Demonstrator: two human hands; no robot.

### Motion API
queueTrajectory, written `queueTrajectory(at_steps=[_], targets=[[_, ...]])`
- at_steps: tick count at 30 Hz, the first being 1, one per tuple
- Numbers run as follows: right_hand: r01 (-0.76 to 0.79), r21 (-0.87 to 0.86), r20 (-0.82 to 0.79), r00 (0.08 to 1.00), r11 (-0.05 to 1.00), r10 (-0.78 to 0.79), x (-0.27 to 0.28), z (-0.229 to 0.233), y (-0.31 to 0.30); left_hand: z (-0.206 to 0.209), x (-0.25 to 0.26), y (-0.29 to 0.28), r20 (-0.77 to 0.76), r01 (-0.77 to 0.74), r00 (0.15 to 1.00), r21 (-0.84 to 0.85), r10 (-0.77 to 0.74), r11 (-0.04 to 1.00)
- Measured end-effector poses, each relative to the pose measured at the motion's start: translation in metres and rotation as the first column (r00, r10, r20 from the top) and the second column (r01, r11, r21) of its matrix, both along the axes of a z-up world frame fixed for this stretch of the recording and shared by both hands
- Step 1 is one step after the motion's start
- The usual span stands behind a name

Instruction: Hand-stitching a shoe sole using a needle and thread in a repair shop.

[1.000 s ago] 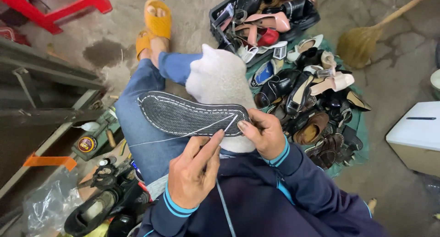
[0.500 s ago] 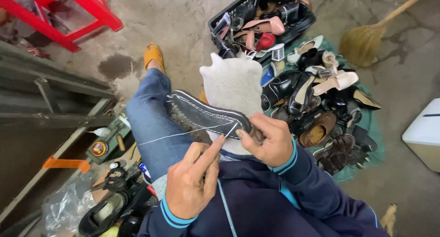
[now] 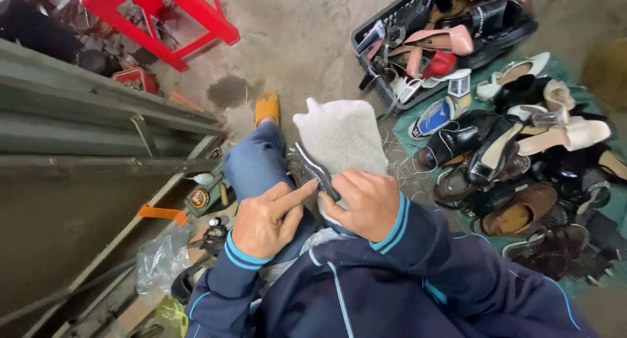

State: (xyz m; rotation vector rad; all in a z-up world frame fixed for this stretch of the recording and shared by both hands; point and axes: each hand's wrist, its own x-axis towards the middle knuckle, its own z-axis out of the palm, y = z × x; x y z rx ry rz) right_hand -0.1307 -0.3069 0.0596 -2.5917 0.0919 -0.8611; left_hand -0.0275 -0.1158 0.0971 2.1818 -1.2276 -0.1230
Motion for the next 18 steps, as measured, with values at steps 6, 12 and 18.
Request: queueTrajectory(at_steps=[6,12,18], targets=[[-0.080,0.081,-0.054,0.995,0.993,0.085,0.044,-0.024,0.006,-0.023,0.048,0.007,-0.197,0.018,0.980,-0.068,-0.031,0.998],[-0.206,0.353,-0.115,0.958,0.912,0.261,0.064,-0.024,-0.005,-0.007,0.081,0.021,-0.323,0.013,0.946,-0.064,-0.033,0.998],[0.126,0.887,-0.169,0.984,0.444,0.059,0.057,-0.076,-0.080,-0.023,0.105,0.032,-0.385,-0.062,0.922,-0.049,0.038,0.997]])
